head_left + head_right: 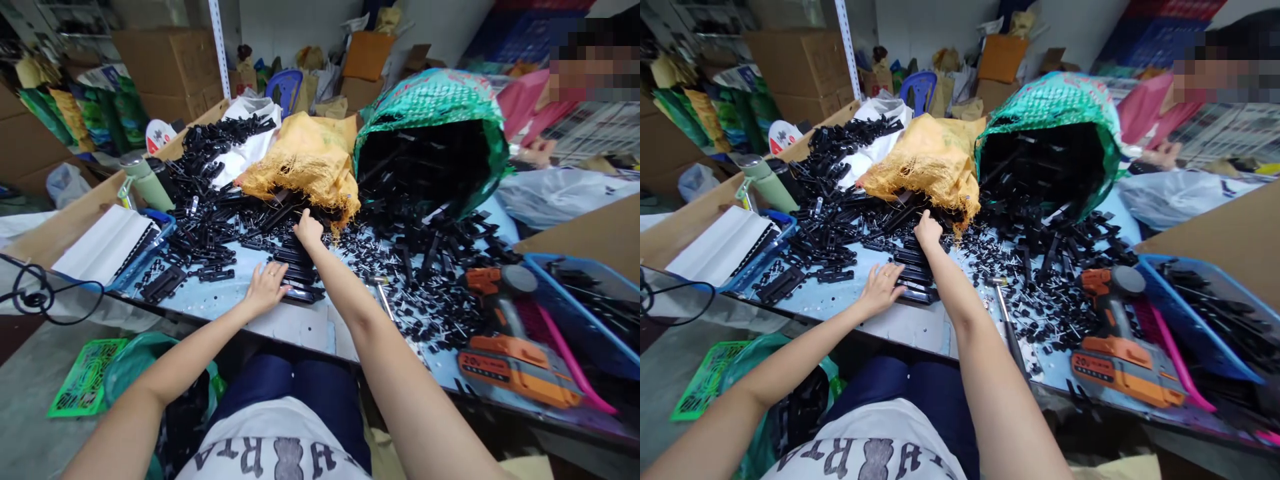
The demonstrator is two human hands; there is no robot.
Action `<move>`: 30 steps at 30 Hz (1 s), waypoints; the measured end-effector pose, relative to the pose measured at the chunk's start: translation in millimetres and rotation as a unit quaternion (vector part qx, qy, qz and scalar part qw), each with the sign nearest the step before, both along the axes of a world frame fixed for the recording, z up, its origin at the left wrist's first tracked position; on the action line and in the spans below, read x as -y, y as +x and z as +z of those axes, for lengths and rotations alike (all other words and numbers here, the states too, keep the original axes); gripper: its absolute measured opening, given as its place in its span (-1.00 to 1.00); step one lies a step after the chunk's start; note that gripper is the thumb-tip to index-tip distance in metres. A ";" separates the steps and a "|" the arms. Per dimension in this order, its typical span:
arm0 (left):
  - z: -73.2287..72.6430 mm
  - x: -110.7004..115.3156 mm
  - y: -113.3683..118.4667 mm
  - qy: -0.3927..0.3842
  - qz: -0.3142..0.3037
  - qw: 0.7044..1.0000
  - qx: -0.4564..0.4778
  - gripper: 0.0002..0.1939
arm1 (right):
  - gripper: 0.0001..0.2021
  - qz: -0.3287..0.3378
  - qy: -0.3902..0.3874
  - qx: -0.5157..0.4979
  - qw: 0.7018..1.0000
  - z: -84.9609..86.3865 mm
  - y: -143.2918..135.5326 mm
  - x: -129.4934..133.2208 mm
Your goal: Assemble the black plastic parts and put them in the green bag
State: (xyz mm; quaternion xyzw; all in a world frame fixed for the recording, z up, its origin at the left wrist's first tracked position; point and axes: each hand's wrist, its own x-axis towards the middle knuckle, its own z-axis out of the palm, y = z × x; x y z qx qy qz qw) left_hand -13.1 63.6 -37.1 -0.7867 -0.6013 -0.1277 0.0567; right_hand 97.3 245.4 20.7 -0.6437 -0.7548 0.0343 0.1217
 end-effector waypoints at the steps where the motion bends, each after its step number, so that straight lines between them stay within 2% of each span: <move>1: 2.0 -4.7 -10.2 0.002 0.043 0.999 0.015 -0.57 | -0.60 0.000 -0.003 0.004 1.000 1.7 3.9 0.6; 4: 9.6 -27.3 -47.0 -0.009 0.141 0.990 0.027 -0.62 | -0.64 0.014 0.003 0.009 1.000 2.0 38.0 17.8; 8: 12.2 -60.9 -84.0 -0.049 0.147 0.988 -0.016 -0.54 | -0.66 0.047 0.050 -0.042 0.997 -12.3 117.5 76.5; 12: 4.9 -72.1 -94.8 -0.068 0.124 0.989 -0.042 -0.63 | -0.66 0.014 0.084 -0.049 0.995 -41.0 190.4 156.2; 14: 1.8 -70.7 -96.5 -0.068 0.122 0.990 -0.036 -0.66 | -0.65 0.027 0.035 -0.031 0.999 -52.1 210.7 189.5; 16: 1.1 -69.0 -97.1 -0.075 0.139 0.987 -0.023 -0.67 | -0.67 0.067 -0.010 -0.013 0.998 -56.0 220.3 209.5; 18: 2.8 -69.1 -96.2 -0.082 0.161 0.983 -0.015 -0.66 | -0.69 0.114 -0.008 0.016 0.993 -52.9 221.9 214.4; 21: 6.9 -71.2 -92.7 -0.097 0.158 0.983 -0.013 -0.68 | -0.63 0.173 0.010 0.075 0.982 -42.3 214.2 202.9; 25: 15.5 -64.2 -90.4 -0.110 0.129 0.985 0.009 -0.71 | -0.60 0.125 -0.001 0.092 0.988 -34.9 196.4 182.2; 28: 30.1 -41.9 -83.0 -0.008 0.113 0.991 0.077 -0.76 | -0.62 0.110 -0.003 0.082 0.991 -38.3 187.2 171.9; 30: 41.4 -19.7 -66.5 0.080 0.069 0.982 0.157 -0.76 | -0.56 0.089 -0.012 0.061 0.994 -42.1 183.5 166.7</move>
